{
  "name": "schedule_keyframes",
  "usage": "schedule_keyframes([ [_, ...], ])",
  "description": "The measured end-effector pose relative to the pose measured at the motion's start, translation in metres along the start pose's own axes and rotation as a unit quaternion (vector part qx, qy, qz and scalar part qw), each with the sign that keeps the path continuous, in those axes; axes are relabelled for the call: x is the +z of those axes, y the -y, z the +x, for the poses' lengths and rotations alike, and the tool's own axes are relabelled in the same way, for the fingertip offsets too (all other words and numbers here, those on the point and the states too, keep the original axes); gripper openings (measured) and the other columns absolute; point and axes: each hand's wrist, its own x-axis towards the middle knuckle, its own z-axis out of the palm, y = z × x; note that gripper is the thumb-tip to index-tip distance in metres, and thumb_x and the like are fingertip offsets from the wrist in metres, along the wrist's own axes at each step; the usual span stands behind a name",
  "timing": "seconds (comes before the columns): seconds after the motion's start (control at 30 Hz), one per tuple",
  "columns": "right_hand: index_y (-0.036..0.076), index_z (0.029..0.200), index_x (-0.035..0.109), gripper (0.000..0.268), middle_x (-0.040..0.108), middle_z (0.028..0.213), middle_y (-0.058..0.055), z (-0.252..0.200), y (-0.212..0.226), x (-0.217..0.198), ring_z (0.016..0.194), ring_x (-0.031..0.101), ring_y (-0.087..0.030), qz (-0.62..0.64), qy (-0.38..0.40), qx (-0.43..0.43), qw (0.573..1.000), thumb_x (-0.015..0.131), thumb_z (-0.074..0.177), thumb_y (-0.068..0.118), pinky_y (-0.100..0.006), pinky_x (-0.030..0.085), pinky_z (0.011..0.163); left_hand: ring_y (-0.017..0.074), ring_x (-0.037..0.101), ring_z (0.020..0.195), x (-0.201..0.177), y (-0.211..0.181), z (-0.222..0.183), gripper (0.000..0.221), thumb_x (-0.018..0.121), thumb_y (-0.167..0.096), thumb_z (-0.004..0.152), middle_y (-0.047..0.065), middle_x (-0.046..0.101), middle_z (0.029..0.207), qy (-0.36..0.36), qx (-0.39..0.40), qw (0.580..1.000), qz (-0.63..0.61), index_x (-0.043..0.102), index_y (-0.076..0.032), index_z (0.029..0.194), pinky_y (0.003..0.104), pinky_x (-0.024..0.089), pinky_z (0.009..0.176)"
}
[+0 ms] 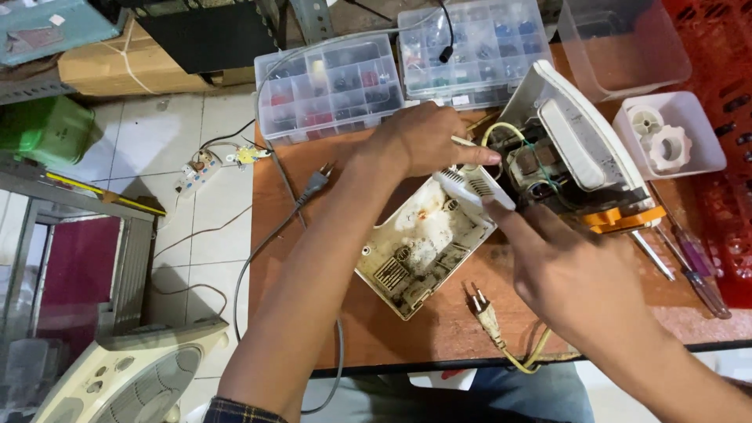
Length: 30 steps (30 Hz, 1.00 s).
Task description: Cleaning the internal plastic housing of a disassembled electric iron using a brush to remove dust and grime.
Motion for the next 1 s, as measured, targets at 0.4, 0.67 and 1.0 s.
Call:
schedule_keyframes([
  [0.4, 0.021, 0.128, 0.074, 0.037, 0.078, 0.094, -0.003, -0.025, 0.03, 0.019, 0.067, 0.057, -0.016, 0.532, 0.142, 0.424, 0.719, 0.061, 0.095, 0.03, -0.029, 0.044, 0.066, 0.0307, 0.047, 0.143, -0.026, 0.003, -0.036, 0.074, 0.059, -0.065, 0.075, 0.012, 0.041, 0.16, 0.054, -0.091, 0.977, -0.186, 0.057, -0.024, 0.136, 0.051, 0.039, 0.113],
  [0.67, 0.025, 0.136, 0.066, 0.049, 0.071, 0.116, -0.006, -0.032, 0.018, 0.038, 0.087, 0.075, -0.029, 0.421, 0.081, 0.217, 0.877, 0.061, 0.088, 0.013, -0.044, 0.055, 0.081, 0.0202, 0.071, 0.078, -0.003, 0.024, -0.044, 0.079, 0.052, -0.066, 0.086, 0.005, 0.049, 0.156, 0.016, -0.115, 0.988, -0.107, 0.046, -0.022, 0.151, 0.037, 0.049, 0.081],
  [1.0, 0.001, 0.148, 0.051, 0.075, 0.072, 0.091, -0.025, 0.0, 0.057, 0.018, 0.029, 0.061, -0.023, 0.235, 0.044, 0.183, 0.953, 0.042, 0.076, -0.02, -0.027, 0.053, 0.016, 0.0236, 0.061, 0.051, 0.008, 0.026, -0.049, 0.058, 0.054, -0.055, 0.091, 0.004, 0.069, 0.134, -0.055, -0.144, 0.967, -0.205, 0.055, -0.031, 0.144, 0.04, 0.044, 0.061],
])
